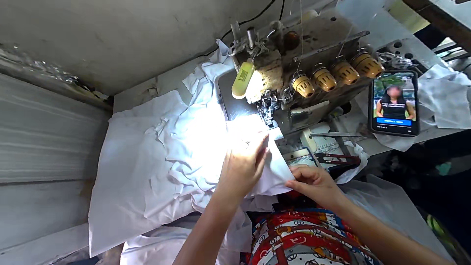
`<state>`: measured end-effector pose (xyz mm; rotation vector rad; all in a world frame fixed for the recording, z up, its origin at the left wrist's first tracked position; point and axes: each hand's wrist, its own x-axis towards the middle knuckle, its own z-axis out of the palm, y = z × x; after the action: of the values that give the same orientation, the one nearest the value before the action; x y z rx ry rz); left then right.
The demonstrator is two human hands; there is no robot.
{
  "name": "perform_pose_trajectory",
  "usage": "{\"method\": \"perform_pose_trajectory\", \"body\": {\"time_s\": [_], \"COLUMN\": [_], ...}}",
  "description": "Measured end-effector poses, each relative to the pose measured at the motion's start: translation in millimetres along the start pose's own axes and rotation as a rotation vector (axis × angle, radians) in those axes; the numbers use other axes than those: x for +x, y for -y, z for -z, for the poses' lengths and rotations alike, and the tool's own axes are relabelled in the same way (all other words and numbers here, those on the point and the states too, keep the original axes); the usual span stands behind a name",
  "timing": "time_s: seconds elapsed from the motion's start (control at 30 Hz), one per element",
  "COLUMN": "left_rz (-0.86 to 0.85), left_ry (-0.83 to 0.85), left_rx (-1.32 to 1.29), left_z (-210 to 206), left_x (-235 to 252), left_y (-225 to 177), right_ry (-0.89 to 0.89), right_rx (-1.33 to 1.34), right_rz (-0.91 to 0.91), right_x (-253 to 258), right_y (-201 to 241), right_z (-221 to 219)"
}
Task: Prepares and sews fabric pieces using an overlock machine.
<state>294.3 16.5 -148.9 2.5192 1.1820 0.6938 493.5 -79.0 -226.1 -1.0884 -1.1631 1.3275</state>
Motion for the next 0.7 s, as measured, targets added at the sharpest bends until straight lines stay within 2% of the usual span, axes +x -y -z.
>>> {"method": "perform_pose_trajectory", "body": {"time_s": [0.17,0.27,0.47,0.6,0.7], "left_rz": [0.100,0.158,0.005,-0.038,0.054], "left_ry": [0.021,0.100,0.044,0.084,0.186], "left_rx": [0.209,0.200,0.149,0.155,0.171], "left_z": [-7,-8,-9,1,14], "left_x": [2,26,47,57,73], "left_y": [-12,-4,20,30,40], "right_ry": [0.150,0.094,0.073,0.031,-0.016], "right_rx": [0.270,0.228,0.198,0.172,0.097], "right_rz": [-0.162,-0.160,-0.151,-0.117,-0.082], "right_x": [6,28,38,40,53], "right_y": [27,42,42,43,44], "right_z": [1,8,3,-6,-10]}}
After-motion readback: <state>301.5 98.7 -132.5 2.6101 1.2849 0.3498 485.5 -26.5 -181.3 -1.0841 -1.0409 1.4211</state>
